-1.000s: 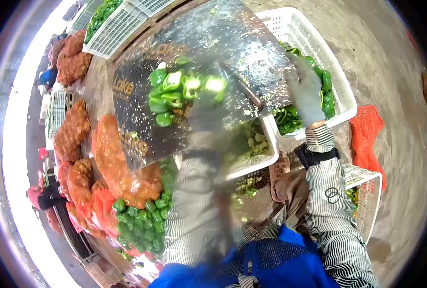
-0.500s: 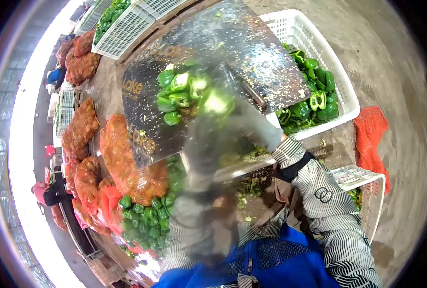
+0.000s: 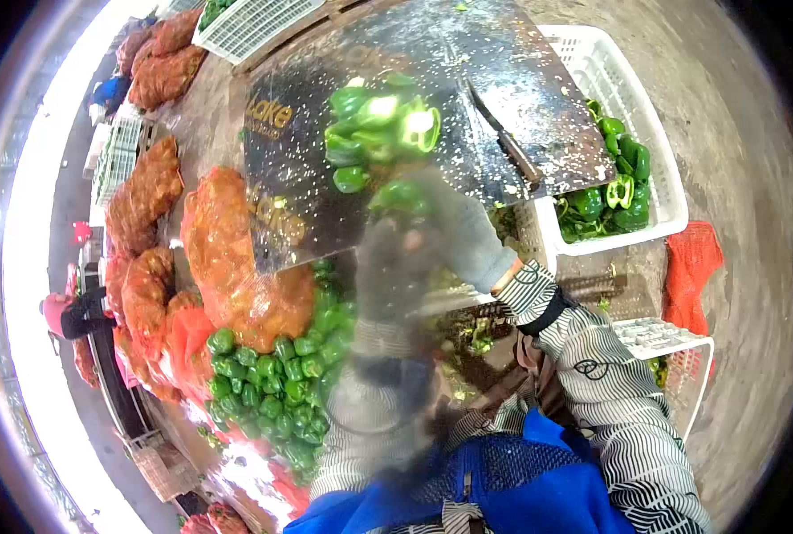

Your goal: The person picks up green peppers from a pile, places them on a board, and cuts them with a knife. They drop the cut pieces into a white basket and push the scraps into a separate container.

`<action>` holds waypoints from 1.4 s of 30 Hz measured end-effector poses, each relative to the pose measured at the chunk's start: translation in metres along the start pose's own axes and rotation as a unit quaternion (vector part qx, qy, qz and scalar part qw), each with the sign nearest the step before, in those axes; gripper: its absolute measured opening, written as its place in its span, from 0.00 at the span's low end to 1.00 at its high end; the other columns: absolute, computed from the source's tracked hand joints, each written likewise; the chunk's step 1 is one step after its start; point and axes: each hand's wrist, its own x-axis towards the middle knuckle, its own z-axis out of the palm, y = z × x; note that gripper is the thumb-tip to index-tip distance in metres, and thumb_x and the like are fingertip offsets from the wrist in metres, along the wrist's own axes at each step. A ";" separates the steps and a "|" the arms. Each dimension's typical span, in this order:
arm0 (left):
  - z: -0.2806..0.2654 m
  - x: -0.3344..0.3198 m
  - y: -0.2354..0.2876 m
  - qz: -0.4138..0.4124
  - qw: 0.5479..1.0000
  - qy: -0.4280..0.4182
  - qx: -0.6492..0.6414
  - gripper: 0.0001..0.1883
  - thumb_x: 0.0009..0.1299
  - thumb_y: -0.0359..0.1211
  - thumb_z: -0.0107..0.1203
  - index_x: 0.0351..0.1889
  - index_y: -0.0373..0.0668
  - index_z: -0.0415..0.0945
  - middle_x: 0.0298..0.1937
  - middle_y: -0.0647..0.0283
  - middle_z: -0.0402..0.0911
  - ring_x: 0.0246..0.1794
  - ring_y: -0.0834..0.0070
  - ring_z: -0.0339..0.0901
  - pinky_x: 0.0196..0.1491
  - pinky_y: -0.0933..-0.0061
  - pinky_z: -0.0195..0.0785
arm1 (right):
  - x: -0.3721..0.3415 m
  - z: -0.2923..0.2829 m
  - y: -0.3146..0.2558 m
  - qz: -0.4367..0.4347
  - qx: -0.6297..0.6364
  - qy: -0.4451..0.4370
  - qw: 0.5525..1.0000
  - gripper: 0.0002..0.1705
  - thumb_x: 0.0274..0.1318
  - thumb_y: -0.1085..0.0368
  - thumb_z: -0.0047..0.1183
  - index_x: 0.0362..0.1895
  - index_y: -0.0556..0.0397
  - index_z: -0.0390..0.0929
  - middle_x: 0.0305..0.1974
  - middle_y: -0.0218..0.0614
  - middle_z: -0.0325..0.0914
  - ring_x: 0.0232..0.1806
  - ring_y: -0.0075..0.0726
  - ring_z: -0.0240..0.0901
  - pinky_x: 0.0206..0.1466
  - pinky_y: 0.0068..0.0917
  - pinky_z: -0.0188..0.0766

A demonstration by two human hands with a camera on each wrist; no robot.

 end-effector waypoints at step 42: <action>-0.035 0.069 -0.045 0.247 0.425 -0.175 0.853 0.18 0.67 0.25 0.59 0.55 0.42 0.75 0.52 0.58 0.81 0.51 0.67 0.79 0.58 0.72 0.74 | 0.028 -0.165 0.058 0.175 0.095 0.267 0.943 0.29 0.56 0.74 0.48 0.64 0.58 0.66 0.47 0.47 0.78 0.34 0.36 0.79 0.33 0.25 0.77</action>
